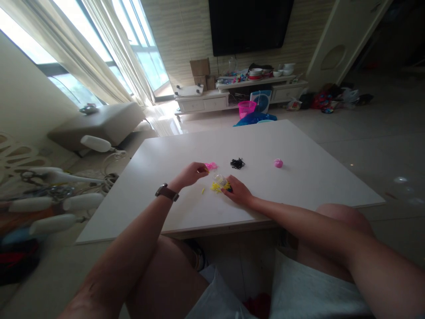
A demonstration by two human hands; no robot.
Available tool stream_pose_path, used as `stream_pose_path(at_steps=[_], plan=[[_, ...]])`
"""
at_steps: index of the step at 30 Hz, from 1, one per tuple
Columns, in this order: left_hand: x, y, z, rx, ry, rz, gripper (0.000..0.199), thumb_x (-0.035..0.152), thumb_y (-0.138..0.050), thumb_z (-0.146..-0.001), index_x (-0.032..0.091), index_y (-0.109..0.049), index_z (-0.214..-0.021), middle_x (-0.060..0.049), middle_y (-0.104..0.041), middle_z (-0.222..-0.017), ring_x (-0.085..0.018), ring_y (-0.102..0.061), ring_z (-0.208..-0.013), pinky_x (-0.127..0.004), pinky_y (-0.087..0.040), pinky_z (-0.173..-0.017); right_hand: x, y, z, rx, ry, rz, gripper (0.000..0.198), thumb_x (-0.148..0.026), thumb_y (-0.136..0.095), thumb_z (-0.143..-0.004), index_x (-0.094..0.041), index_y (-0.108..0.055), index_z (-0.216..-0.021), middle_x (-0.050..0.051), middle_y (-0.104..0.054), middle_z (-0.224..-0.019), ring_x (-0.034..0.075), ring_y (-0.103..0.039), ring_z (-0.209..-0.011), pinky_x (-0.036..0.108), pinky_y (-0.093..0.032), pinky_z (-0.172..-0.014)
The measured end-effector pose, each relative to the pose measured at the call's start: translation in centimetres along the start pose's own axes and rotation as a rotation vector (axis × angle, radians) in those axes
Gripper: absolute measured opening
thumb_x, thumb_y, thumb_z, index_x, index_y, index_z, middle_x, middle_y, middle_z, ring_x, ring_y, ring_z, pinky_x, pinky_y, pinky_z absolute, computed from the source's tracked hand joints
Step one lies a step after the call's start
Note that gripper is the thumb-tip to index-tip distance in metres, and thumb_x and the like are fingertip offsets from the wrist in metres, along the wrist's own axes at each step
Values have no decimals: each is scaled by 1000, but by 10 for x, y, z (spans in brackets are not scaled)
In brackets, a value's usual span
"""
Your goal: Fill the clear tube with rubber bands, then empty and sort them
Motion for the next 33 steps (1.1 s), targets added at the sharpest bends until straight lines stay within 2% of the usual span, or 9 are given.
stream_pose_path(at_steps=[5, 9, 17, 25, 31, 33], plan=[[32, -5, 10, -10, -137, -68, 19, 32, -59, -88, 17, -71, -87, -6, -71, -85, -16, -62, -75, -29, -49, -74, -1, 1, 0, -7, 4, -16, 17, -37, -59, -93, -24, -49, -99, 3, -57, -97, 20, -53, -85, 32, -42, -76], [41, -12, 11, -36, -196, -135, 16, 26, -60, -87, 17, -73, -85, -6, -71, -84, -16, -62, -75, -28, -49, -75, -1, 1, 0, -12, 5, -17, 17, -37, -59, -93, -24, -48, -98, 3, -57, -97, 20, -53, -85, 31, -42, -75], [37, -17, 6, 58, -78, -18, 4, 20, -73, -75, 16, -71, -77, -2, -72, -72, -15, -64, -67, -27, -52, -70, -1, 0, 0, -8, 5, -27, 16, -35, -60, -91, -24, -51, -98, 3, -57, -97, 19, -52, -83, 31, -41, -74], [37, -17, 8, 81, -100, 174, 10, 24, -70, -77, 16, -65, -79, -4, -72, -78, -16, -68, -74, -28, -55, -72, 0, -1, 0, -15, -4, -22, 17, -35, -61, -91, -25, -50, -99, 3, -57, -97, 20, -53, -84, 31, -42, -74], [20, -11, 4, 149, -49, 89, 11, 26, -67, -78, 16, -65, -80, -4, -70, -78, -15, -64, -72, -28, -52, -68, 1, 1, 1, 51, -21, -10, 20, -43, -55, -97, -24, -47, -98, 4, -56, -95, 21, -52, -85, 33, -42, -75], [9, -12, 2, 104, 8, 7, 11, 26, -68, -76, 16, -66, -81, -4, -70, -79, -16, -63, -71, -28, -51, -67, 2, 1, 1, 106, -62, -7, 23, -47, -52, -98, -24, -45, -98, 4, -55, -94, 21, -52, -85, 33, -41, -74]])
Point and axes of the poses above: each hand's wrist, its own z-axis away from the middle knuckle, its own y-axis out of the back of the hand, x = y × z, the point moved 1 cm from there along -z, towards the middle knuckle
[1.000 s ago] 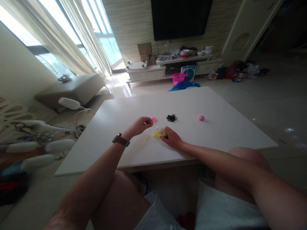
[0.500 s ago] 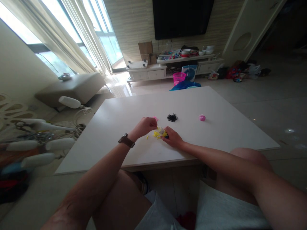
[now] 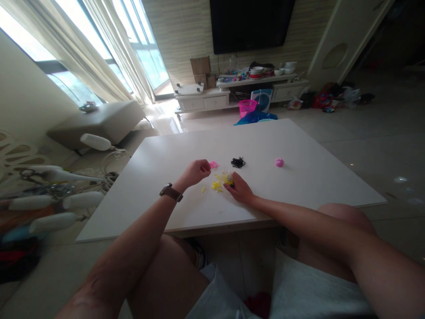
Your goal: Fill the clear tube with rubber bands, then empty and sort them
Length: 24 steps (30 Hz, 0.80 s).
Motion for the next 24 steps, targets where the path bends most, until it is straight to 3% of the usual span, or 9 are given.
stream_pose_path(at_steps=[4, 11, 20, 24], plan=[[-21, -14, -1, -174, 50, -102, 27, 27, -77, -68, 16, -70, -91, -7, -73, -92, -17, -64, -73, -29, -52, -67, 2, -1, 0, 45, -85, -30, 26, -50, -51, -98, -25, -44, -99, 2, -54, -90, 20, -52, -79, 31, -39, -69], [-29, -57, -1, -262, 5, -230, 48, 26, -87, -60, 15, -70, -104, -8, -72, -97, -19, -65, -77, -29, -52, -69, 2, -2, -2, 49, -31, -22, 24, -48, -53, -98, -24, -46, -97, 3, -55, -94, 20, -50, -82, 31, -39, -71], [-18, -71, -3, -257, 42, -300, 16, 9, -68, -66, 15, -74, -80, -4, -71, -75, -17, -63, -68, -28, -48, -69, 0, -2, -3, 11, 4, -20, 22, -45, -54, -98, -24, -47, -95, 3, -55, -93, 20, -50, -83, 32, -41, -73], [-15, -73, 0, -230, 34, -331, 14, 7, -64, -66, 15, -74, -72, -4, -68, -67, -17, -61, -65, -29, -46, -68, 0, -1, -3, 0, 2, -21, 22, -45, -54, -97, -23, -48, -95, 3, -56, -93, 19, -50, -82, 32, -40, -73]])
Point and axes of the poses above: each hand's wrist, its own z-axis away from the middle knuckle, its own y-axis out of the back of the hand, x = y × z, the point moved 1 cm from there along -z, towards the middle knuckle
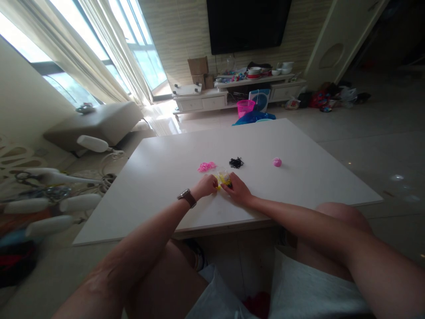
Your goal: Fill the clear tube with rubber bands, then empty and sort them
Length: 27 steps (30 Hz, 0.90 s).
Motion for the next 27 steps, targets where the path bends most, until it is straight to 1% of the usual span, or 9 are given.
stream_pose_path(at_steps=[5, 8, 11, 13, 16, 19, 22, 27], plan=[[1, -1, 0, 23, -7, -15, 13, 8, -65, -64, 16, -71, -72, -4, -67, -69, -18, -58, -67, -29, -43, -64, -1, 1, 0, -3, -15, 6, 23, -45, -54, -97, -23, -49, -95, 3, -56, -92, 19, -51, -82, 31, -40, -72], [-1, 7, -2, 32, -24, 21, 15, 9, -65, -64, 16, -68, -76, -3, -67, -72, -17, -58, -66, -28, -41, -62, -1, 0, 0, 0, -21, 19, 22, -45, -53, -98, -23, -50, -96, 3, -56, -93, 20, -52, -84, 32, -41, -74], [-5, 24, -3, 47, -43, 97, 19, 9, -64, -63, 17, -65, -80, 0, -65, -72, -15, -56, -63, -26, -40, -58, -1, 0, 0, 6, -17, 54, 21, -42, -53, -97, -22, -52, -100, 5, -58, -97, 22, -53, -89, 34, -43, -79], [-9, 39, -1, 72, -85, 110, 16, 8, -64, -62, 17, -61, -75, 2, -62, -68, -14, -55, -62, -25, -39, -58, -1, 0, 0, 5, -18, 99, 20, -38, -54, -95, -21, -54, -105, 7, -59, -102, 24, -54, -95, 35, -43, -83], [-13, 60, 7, 126, -115, 144, 13, 10, -64, -62, 18, -58, -71, 3, -60, -65, -12, -53, -61, -24, -39, -59, -2, 1, -1, 6, -49, 192, 28, -33, -57, -91, -20, -57, -116, 10, -61, -112, 27, -53, -104, 38, -42, -88], [-14, 75, 16, 159, -115, 207, 12, 13, -65, -63, 18, -58, -72, 4, -59, -65, -11, -53, -60, -23, -40, -58, -3, 2, 0, -2, -83, 266, 38, -32, -59, -89, -22, -59, -126, 10, -61, -116, 28, -52, -108, 40, -40, -89], [-11, 80, 22, 166, -119, 230, 12, 15, -65, -65, 18, -56, -71, 3, -60, -64, -11, -54, -60, -23, -41, -57, -3, 3, 0, -31, -83, 297, 41, -31, -60, -88, -24, -60, -129, 9, -61, -115, 28, -52, -108, 40, -39, -89], [-2, 74, 25, 140, -159, 209, 12, 14, -64, -64, 18, -55, -71, 3, -61, -65, -11, -54, -60, -22, -40, -58, -4, 2, 0, -70, -64, 311, 44, -30, -60, -88, -25, -61, -132, 9, -61, -115, 28, -52, -108, 39, -38, -89]])
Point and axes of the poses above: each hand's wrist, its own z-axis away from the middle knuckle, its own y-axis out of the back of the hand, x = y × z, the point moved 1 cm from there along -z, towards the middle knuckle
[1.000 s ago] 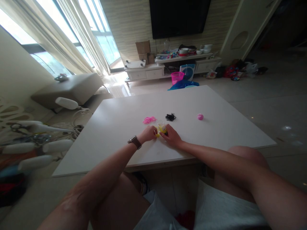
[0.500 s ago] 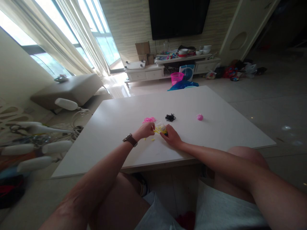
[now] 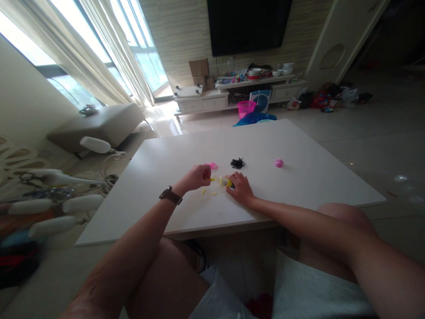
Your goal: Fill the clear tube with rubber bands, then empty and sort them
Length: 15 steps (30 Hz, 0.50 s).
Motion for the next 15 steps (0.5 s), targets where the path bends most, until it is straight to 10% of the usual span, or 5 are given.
stream_pose_path(at_steps=[15], plan=[[12, -13, -6, -6, 20, -55, 11, 10, -64, -65, 18, -58, -70, 1, -65, -68, -13, -57, -63, -24, -42, -60, 1, -3, 1, 1, 77, -46, 43, -27, -66, -85, -25, -63, -128, 9, -61, -111, 28, -52, -107, 41, -39, -89]])
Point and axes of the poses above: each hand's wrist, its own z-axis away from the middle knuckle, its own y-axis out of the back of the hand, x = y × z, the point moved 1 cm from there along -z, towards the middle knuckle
